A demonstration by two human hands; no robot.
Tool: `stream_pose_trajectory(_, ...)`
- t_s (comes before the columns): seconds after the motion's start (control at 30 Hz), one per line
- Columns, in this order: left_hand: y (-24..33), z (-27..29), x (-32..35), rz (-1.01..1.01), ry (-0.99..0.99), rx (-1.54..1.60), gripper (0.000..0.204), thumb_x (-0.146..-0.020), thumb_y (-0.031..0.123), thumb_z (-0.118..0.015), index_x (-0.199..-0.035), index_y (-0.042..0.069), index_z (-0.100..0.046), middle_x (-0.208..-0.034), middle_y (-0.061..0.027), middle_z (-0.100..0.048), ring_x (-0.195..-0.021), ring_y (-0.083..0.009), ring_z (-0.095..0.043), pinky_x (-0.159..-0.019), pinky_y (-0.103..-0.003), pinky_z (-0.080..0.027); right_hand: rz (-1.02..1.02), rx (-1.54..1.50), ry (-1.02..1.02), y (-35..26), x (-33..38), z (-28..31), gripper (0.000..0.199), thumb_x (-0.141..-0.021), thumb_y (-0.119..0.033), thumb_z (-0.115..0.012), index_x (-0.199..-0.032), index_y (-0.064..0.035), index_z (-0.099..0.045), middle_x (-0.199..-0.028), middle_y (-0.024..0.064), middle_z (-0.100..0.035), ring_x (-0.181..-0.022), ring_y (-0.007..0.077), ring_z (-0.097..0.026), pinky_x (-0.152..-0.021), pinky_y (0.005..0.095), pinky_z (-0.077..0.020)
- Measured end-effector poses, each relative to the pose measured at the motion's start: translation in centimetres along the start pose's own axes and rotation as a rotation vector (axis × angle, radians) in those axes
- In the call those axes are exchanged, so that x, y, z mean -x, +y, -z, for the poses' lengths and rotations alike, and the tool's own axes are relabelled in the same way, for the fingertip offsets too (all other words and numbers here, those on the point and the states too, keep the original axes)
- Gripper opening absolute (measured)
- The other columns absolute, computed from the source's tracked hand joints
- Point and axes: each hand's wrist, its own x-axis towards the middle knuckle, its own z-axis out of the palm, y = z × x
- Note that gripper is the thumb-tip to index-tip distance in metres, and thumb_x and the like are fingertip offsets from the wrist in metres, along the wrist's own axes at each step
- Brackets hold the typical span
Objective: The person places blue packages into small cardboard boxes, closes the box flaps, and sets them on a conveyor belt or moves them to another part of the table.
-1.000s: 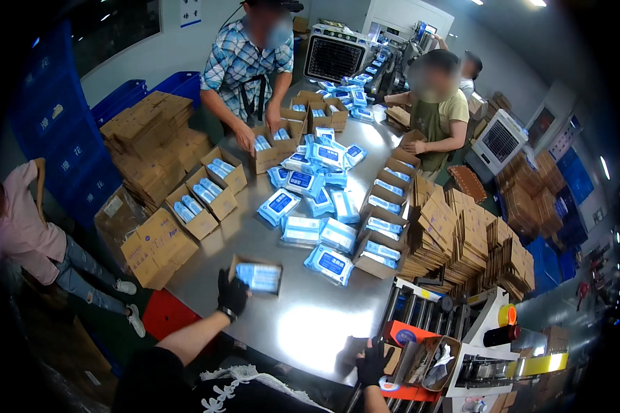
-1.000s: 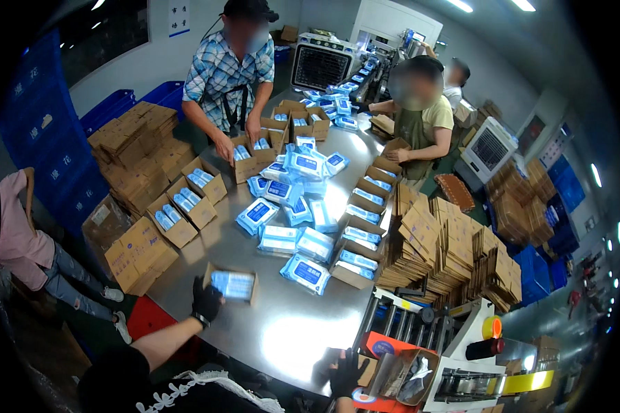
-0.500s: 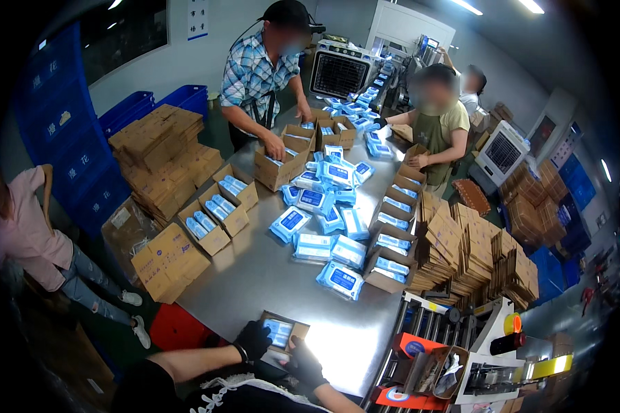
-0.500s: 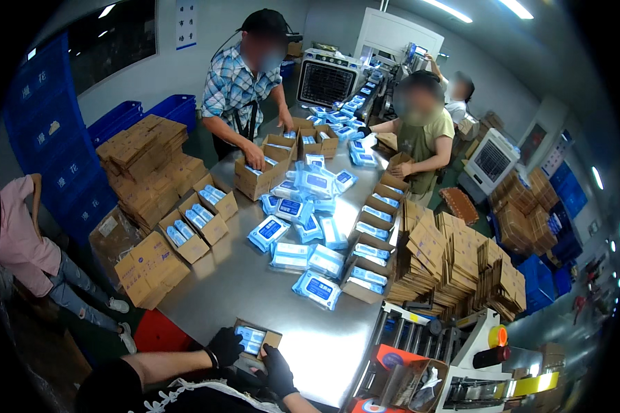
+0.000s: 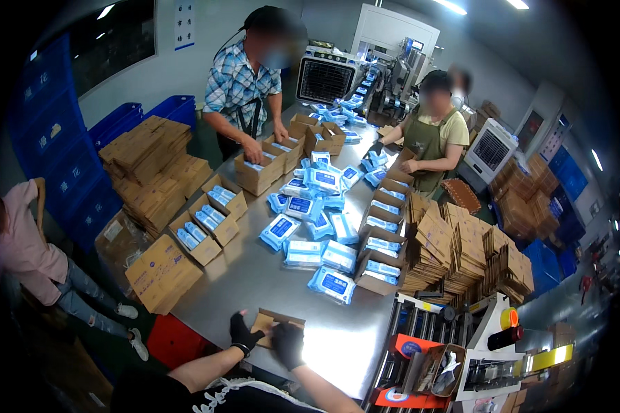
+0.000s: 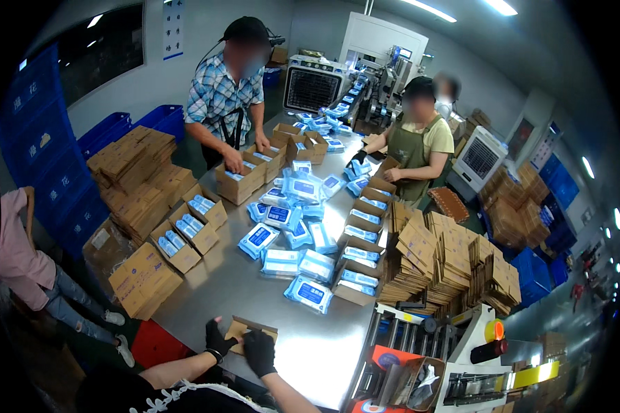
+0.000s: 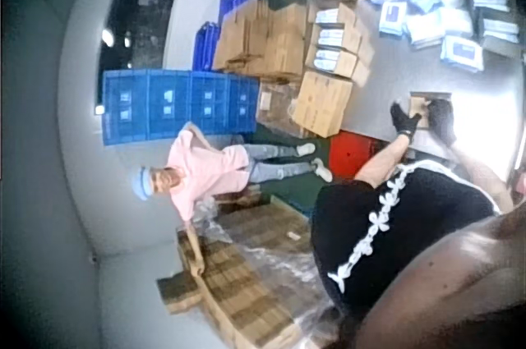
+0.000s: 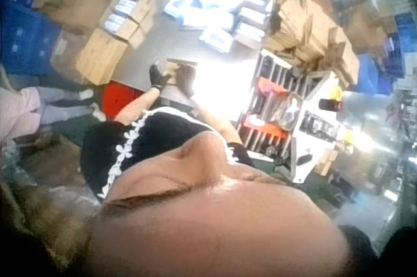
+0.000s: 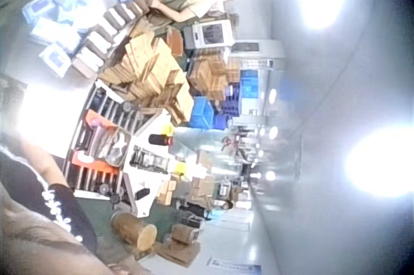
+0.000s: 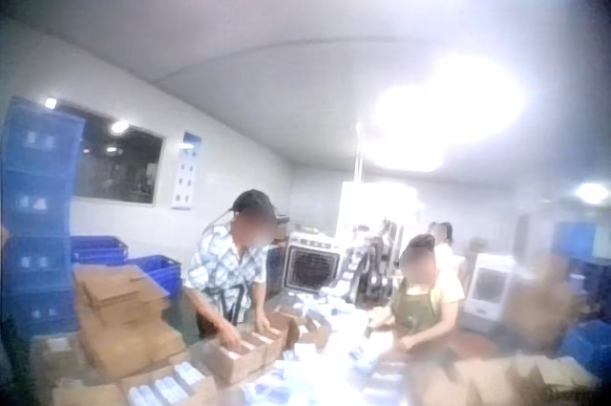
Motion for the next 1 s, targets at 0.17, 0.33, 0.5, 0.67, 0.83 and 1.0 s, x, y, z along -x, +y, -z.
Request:
stream_pose_trajectory(0.17,-1.0,-6.6,0.1,-0.281,-0.745,0.005,0.045,-0.085,0.023,-0.061,-0.123,0.003,-0.051,-0.127,-0.0175,-0.051,-0.118,-0.0270,-0.049,-0.099,-0.039,-0.040,-0.152,0.069,0.063,-2.4,-1.2,0.3,0.059,-0.079,-0.037,-0.066,-0.124,-0.0018,-0.052,-0.118,0.0174,-0.058,-0.116,0.0347,-0.049,-0.107,0.0528,-0.0267)
stream_pose_trajectory(0.33,0.8,-12.2,5.5,-0.498,-0.791,0.206,0.044,-0.086,0.023,-0.058,-0.125,0.003,-0.050,-0.131,-0.0190,-0.049,-0.120,-0.0278,-0.049,-0.100,-0.040,-0.040,-0.173,0.086,0.054,3.3,8.9,-0.3,0.051,-0.081,-0.042,-0.063,-0.118,-0.0080,-0.055,-0.121,0.0174,-0.054,-0.121,0.0322,-0.045,-0.110,0.0590,-0.0179)
stream_pose_trajectory(0.5,2.4,-10.9,3.6,-0.515,-0.975,-0.283,0.087,-0.073,0.043,-0.073,-0.142,0.006,-0.035,-0.143,-0.0202,-0.038,-0.132,-0.0358,-0.037,-0.111,-0.047,-0.026,-0.242,0.320,0.025,15.0,17.4,6.8,0.053,-0.080,-0.030,-0.063,-0.126,-0.0094,-0.048,-0.131,0.0172,-0.044,-0.125,0.0349,-0.040,-0.109,0.0577,-0.0214)
stream_pose_trajectory(0.67,-0.4,3.9,-12.6,-0.258,0.100,-0.527,0.069,-0.059,0.022,-0.072,-0.122,0.004,-0.050,-0.135,-0.0226,-0.042,-0.127,-0.0411,-0.036,-0.108,-0.052,-0.027,-0.330,0.385,-0.015,17.8,22.4,10.4,0.059,-0.086,-0.027,-0.051,-0.140,-0.0086,-0.038,-0.144,0.0206,-0.036,-0.135,0.0360,-0.032,-0.113,0.0556,-0.0126)
stream_pose_trajectory(0.83,-5.6,18.4,-22.9,-0.007,0.315,-0.811,0.051,-0.068,0.024,-0.070,-0.116,0.011,-0.058,-0.107,-0.0153,-0.055,-0.105,-0.0337,-0.050,-0.091,-0.046,-0.039,-0.365,0.491,0.111,18.4,21.5,9.9,0.054,-0.087,-0.029,-0.052,-0.137,-0.0100,-0.042,-0.138,0.0191,-0.044,-0.128,0.0374,-0.039,-0.109,0.0567,-0.0201)
stream_pose_trajectory(1.0,-6.2,21.6,-29.8,-0.230,0.376,-0.489,0.027,-0.084,0.025,-0.060,-0.105,0.008,-0.062,-0.095,-0.0167,-0.059,-0.097,-0.0359,-0.054,-0.088,-0.046,-0.042,-0.334,0.398,0.029,13.2,11.8,1.7,0.073,-0.075,-0.018,-0.065,-0.141,-0.0052,-0.035,-0.146,0.0246,-0.027,-0.133,0.0461,-0.026,-0.111,0.0542,-0.0206)
